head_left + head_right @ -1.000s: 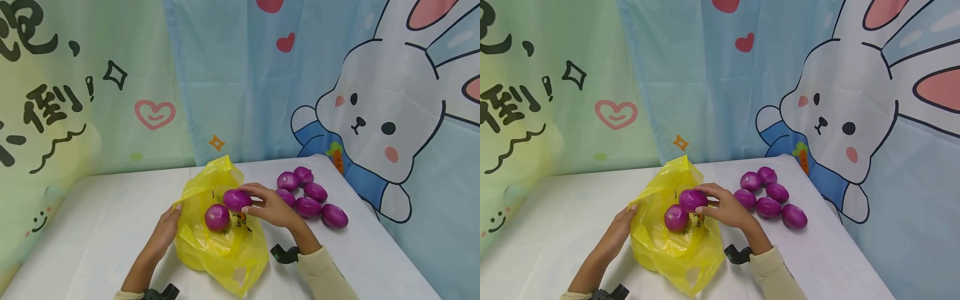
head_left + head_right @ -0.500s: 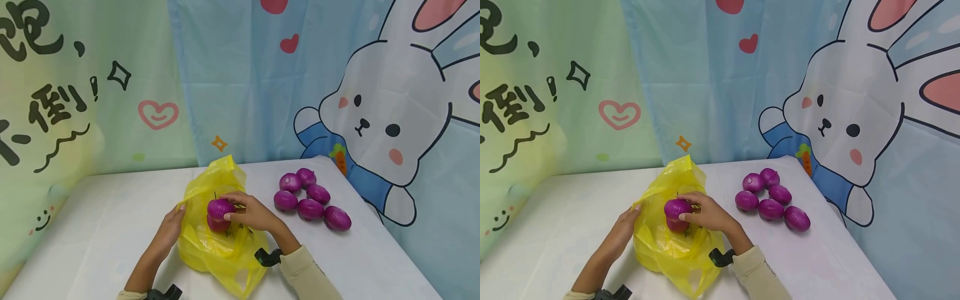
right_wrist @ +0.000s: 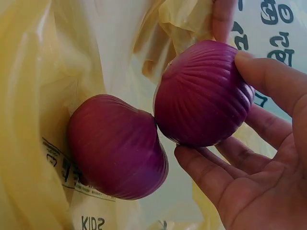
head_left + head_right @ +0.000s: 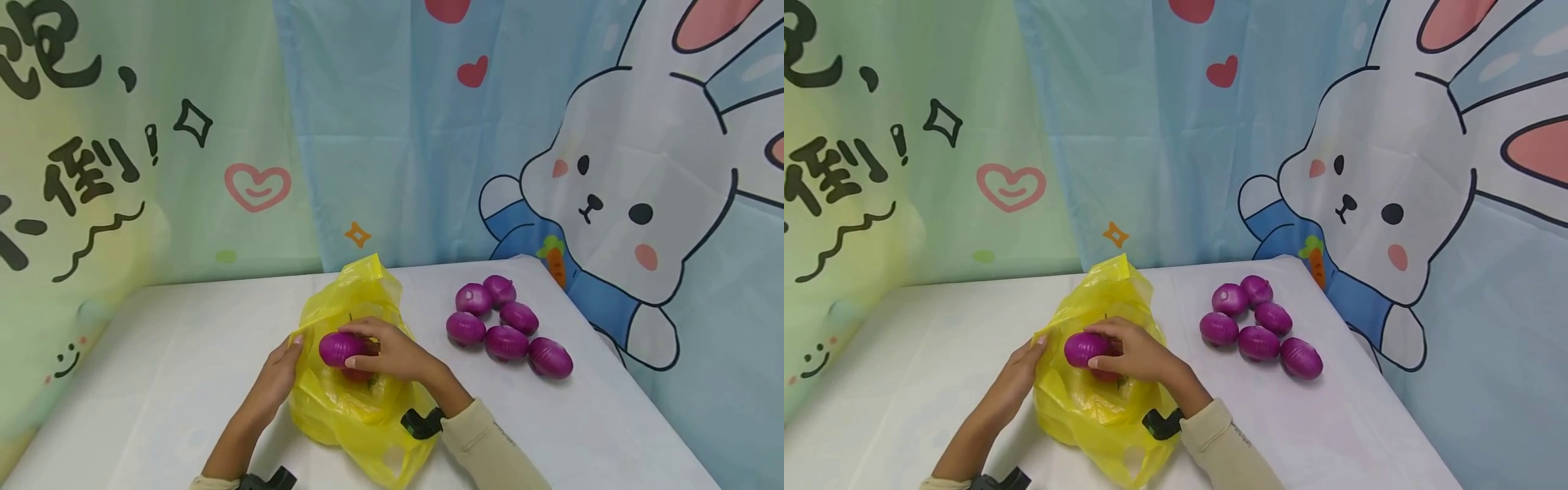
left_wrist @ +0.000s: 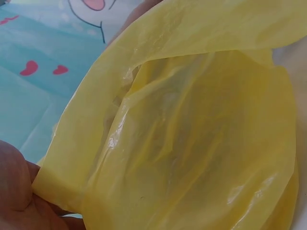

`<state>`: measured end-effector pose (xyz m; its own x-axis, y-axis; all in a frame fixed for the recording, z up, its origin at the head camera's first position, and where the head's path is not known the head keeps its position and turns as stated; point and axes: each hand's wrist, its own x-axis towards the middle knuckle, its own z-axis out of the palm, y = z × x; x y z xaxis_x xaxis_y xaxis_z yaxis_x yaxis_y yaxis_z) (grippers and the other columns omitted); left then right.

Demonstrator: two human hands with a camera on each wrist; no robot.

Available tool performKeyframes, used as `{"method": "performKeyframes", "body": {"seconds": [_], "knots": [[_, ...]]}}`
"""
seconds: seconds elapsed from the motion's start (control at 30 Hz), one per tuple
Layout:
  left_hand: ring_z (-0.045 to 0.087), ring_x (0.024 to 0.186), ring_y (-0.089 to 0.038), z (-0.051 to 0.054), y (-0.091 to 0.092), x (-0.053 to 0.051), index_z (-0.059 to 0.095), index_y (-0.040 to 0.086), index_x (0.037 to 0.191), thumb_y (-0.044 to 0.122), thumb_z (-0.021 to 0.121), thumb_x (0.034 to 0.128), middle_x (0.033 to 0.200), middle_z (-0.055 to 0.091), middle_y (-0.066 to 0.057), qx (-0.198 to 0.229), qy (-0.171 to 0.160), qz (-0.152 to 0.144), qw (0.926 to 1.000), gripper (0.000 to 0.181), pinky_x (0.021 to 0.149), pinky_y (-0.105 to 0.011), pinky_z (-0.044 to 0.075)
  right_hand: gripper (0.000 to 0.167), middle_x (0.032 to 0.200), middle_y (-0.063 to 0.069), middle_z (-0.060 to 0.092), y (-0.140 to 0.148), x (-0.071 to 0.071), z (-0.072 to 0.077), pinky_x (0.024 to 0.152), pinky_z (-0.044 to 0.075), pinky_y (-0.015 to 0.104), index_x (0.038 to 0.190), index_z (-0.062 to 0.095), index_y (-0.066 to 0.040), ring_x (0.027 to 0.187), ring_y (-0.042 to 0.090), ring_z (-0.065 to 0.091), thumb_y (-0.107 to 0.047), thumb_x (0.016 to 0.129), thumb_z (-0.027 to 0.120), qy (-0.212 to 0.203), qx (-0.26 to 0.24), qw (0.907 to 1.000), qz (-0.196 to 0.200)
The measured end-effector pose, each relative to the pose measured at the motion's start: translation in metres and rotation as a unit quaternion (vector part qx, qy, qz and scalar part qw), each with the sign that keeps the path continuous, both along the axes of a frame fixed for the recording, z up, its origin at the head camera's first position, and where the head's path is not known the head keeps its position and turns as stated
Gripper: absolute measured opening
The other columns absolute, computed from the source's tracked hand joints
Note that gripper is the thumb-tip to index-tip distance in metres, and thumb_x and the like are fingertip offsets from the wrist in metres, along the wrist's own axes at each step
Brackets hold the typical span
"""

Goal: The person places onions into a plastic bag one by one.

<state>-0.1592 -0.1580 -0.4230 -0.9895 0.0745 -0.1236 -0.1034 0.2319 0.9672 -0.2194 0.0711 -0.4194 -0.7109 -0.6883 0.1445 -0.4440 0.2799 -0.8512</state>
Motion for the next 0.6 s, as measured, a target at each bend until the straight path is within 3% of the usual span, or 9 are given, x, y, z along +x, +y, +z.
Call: {"method": "performKeyframes", "body": {"seconds": [0.1, 0.6], "knots": [[0.010, 0.145, -0.036, 0.001, -0.001, 0.000, 0.016, -0.004, 0.153, 0.037, 0.026, 0.1076, 0.157, 0.019, -0.022, 0.000, 0.001, 0.001, 1.0000, 0.062, 0.116, -0.051, 0.009, 0.047, 0.134, 0.003, 0.052, -0.007, -0.003, 0.001, 0.092, 0.051, 0.030, 0.137, 0.056, -0.015, 0.118, 0.017, 0.053, -0.024, 0.093, 0.069, 0.011, 0.008, 0.9999, 0.003], [0.010, 0.145, -0.036, 0.001, -0.004, 0.001, 0.016, -0.002, 0.154, 0.040, 0.026, 0.1072, 0.158, 0.020, -0.021, 0.004, -0.003, 0.000, 1.0000, 0.063, 0.115, -0.053, 0.009, 0.047, 0.137, 0.007, 0.051, -0.009, -0.011, -0.010, 0.102, 0.044, 0.040, 0.137, 0.054, -0.007, 0.124, 0.028, 0.051, -0.018, 0.093, 0.068, -0.028, -0.030, 0.9989, -0.022]]}}
